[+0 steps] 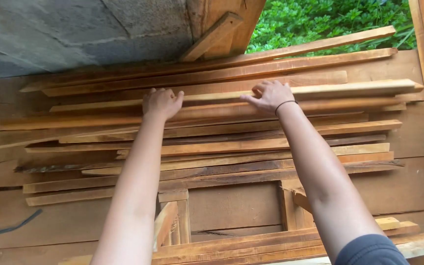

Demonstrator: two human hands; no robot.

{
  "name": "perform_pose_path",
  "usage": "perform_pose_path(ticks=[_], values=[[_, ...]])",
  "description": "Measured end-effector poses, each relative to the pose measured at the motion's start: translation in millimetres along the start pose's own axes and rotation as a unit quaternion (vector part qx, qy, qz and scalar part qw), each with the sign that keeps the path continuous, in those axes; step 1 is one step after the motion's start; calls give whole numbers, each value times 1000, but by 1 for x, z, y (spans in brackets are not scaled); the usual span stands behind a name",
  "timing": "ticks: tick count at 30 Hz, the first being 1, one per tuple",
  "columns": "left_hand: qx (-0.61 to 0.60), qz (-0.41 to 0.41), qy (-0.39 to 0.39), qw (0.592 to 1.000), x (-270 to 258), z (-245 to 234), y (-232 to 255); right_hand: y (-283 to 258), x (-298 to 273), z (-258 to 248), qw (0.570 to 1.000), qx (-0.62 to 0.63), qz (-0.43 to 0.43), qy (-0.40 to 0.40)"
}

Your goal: Organizing and bundling thin wooden planks in a woodworking shop.

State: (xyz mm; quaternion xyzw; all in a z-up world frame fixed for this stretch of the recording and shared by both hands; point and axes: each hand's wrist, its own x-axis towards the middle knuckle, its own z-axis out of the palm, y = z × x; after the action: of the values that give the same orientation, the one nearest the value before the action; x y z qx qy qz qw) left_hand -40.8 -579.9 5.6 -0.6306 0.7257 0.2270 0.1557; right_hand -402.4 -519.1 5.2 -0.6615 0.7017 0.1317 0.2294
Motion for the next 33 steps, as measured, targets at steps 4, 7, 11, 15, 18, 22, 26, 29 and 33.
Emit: perform_pose_path(ticks=[4, 7, 11, 15, 18, 22, 26, 29, 33], values=[[48, 13, 26, 998, -37, 11, 11, -2, -27, 48, 996, -18, -20, 85], [65, 48, 117, 990, -64, 27, 14, -13, -44, 61, 988, -42, 22, 144], [43, 53, 35, 997, -97, 29, 22, -16, -85, 81, 980, -45, 3, 195], [59, 49, 57, 995, -110, 67, 12, -15, -96, 137, 961, -52, -21, 270], [76, 44, 44, 995, -122, 77, 16, -31, -114, 139, 982, 15, -15, 185], [111, 36, 19, 993, -93, 84, 13, -21, -91, 142, 987, -22, 2, 158], [145, 10, -25, 989, -91, 79, 27, -21, -100, 153, 979, -63, -12, 195], [147, -14, -22, 989, -73, 99, 28, -19, -106, 165, 944, -90, -37, 317], [150, -33, -37, 987, -75, 119, 34, -4, -92, 188, 892, -132, -86, 423]])
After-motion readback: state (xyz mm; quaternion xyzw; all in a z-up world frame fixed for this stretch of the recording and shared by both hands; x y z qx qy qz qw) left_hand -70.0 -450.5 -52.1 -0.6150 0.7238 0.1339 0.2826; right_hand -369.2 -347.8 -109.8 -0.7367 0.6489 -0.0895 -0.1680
